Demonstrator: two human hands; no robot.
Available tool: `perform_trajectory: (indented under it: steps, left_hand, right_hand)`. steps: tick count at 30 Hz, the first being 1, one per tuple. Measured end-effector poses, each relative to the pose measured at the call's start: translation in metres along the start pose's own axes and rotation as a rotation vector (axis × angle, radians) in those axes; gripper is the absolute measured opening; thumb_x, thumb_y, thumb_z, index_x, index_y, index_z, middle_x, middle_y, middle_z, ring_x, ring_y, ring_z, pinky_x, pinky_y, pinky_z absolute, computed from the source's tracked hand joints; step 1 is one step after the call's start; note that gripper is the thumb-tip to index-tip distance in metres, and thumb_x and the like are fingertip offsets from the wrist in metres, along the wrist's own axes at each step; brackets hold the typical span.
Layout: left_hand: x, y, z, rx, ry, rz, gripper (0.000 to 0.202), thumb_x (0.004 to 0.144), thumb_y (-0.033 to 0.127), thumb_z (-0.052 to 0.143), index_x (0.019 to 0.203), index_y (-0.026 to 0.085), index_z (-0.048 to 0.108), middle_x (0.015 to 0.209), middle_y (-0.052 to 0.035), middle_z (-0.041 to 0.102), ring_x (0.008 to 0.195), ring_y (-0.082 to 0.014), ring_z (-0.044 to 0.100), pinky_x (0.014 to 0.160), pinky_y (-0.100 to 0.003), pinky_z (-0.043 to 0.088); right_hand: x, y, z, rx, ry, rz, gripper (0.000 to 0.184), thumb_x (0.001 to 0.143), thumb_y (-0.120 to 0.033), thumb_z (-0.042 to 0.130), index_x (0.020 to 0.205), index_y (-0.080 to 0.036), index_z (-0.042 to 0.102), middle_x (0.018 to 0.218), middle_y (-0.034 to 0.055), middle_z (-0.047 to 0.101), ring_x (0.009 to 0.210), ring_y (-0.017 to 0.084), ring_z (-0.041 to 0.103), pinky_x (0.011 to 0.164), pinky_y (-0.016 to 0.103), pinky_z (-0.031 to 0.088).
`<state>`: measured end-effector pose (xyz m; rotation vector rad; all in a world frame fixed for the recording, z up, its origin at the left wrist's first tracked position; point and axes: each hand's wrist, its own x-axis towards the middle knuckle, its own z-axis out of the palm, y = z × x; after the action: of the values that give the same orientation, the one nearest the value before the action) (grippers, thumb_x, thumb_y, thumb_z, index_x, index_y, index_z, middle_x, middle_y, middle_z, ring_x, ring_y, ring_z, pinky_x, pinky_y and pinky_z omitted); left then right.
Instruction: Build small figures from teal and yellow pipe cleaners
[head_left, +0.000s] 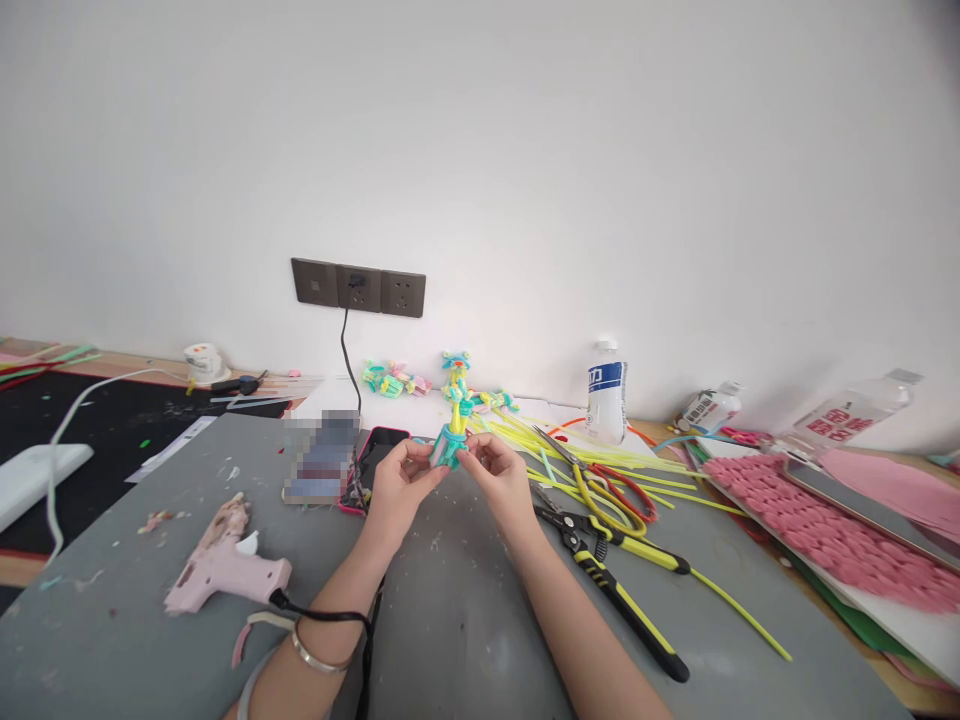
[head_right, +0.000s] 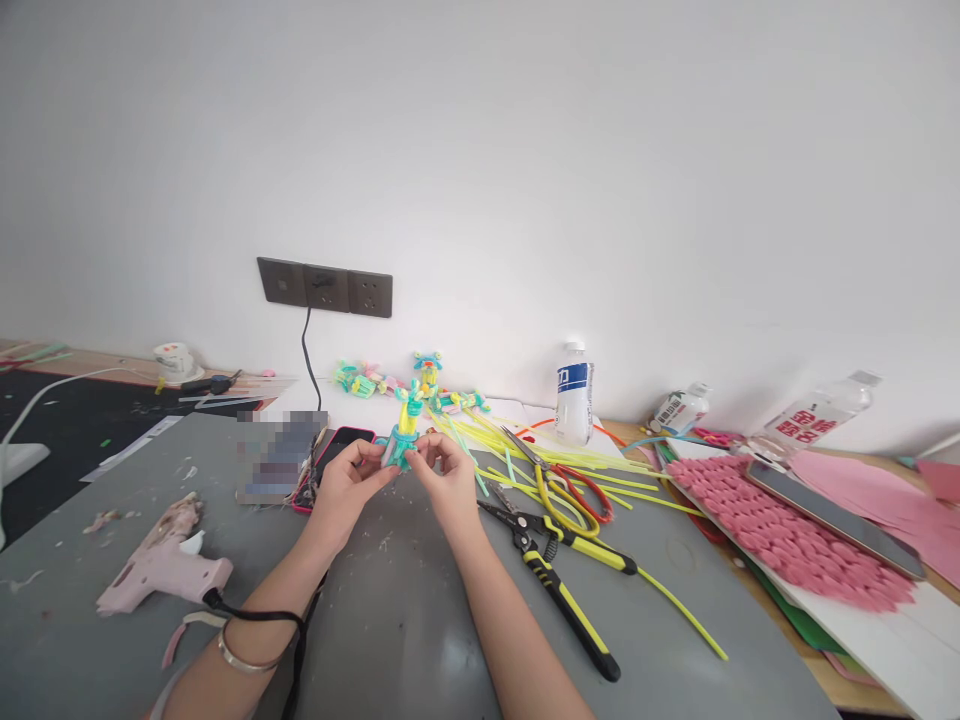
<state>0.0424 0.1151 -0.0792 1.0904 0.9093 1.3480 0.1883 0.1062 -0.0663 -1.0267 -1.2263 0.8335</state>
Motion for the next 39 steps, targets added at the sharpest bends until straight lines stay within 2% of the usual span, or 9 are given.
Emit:
perform_trajectory:
  steps: [12, 18, 23, 28, 33, 39]
  left_hand:
    - [-0.002, 0.002, 0.001, -0.024, 0.012, 0.017, 0.033, 0.057, 0.028, 0.088, 0.074, 0.017, 0.061, 0.074, 0.0010, 0.066, 0.074, -0.0164, 0.066, 0.072, -0.028, 0.052]
    - [-0.003, 0.006, 0.003, -0.119, 0.031, -0.069, 0.035, 0.058, 0.031, 0.088, 0.085, 0.016, 0.071, 0.082, -0.0020, 0.071, 0.080, -0.0172, 0.069, 0.079, -0.030, 0.053]
    - [-0.002, 0.009, 0.004, -0.334, 0.008, -0.166, 0.038, 0.056, 0.029, 0.091, 0.087, 0.016, 0.074, 0.086, -0.0036, 0.075, 0.081, -0.0195, 0.073, 0.086, -0.032, 0.055]
    - [0.000, 0.010, 0.002, -0.393, -0.058, -0.214, 0.036, 0.059, 0.029, 0.090, 0.090, 0.016, 0.077, 0.097, -0.0053, 0.078, 0.087, -0.0193, 0.074, 0.090, -0.029, 0.056]
    - [-0.001, 0.012, 0.003, -0.371, -0.098, -0.199, 0.035, 0.062, 0.029, 0.088, 0.093, 0.016, 0.077, 0.099, -0.0059, 0.078, 0.094, -0.0201, 0.073, 0.093, -0.028, 0.054]
    - [-0.003, 0.008, 0.003, -0.361, -0.110, -0.190, 0.033, 0.061, 0.024, 0.088, 0.091, 0.017, 0.076, 0.097, -0.0043, 0.075, 0.096, -0.0159, 0.068, 0.091, -0.024, 0.051]
  right_hand:
    - [0.000, -0.002, 0.002, 0.025, -0.001, 0.015, 0.027, 0.072, -0.044, 0.075, 0.073, -0.022, 0.060, 0.061, -0.0053, 0.041, 0.059, 0.015, 0.040, 0.059, 0.029, 0.034]
    - [0.000, -0.002, -0.004, 0.116, 0.111, -0.040, 0.030, 0.077, -0.047, 0.073, 0.091, -0.024, 0.059, 0.067, -0.0039, 0.049, 0.066, 0.017, 0.052, 0.064, 0.030, 0.045]
    - [0.001, -0.002, -0.010, 0.129, 0.212, 0.010, 0.032, 0.081, -0.053, 0.066, 0.092, -0.024, 0.058, 0.079, 0.0011, 0.059, 0.075, 0.019, 0.060, 0.064, 0.030, 0.051]
    - [0.003, 0.004, -0.009, 0.180, 0.114, 0.038, 0.032, 0.083, -0.053, 0.064, 0.094, -0.023, 0.061, 0.090, 0.0039, 0.061, 0.083, 0.020, 0.059, 0.071, 0.033, 0.053]
    - [0.000, 0.007, -0.004, 0.098, -0.019, -0.010, 0.033, 0.080, -0.046, 0.069, 0.102, -0.023, 0.062, 0.093, 0.0048, 0.063, 0.084, 0.021, 0.059, 0.079, 0.036, 0.048]
    - [-0.007, 0.005, 0.003, -0.066, 0.036, -0.065, 0.029, 0.077, -0.036, 0.072, 0.101, -0.023, 0.061, 0.090, 0.0018, 0.063, 0.082, 0.020, 0.058, 0.075, 0.033, 0.042]
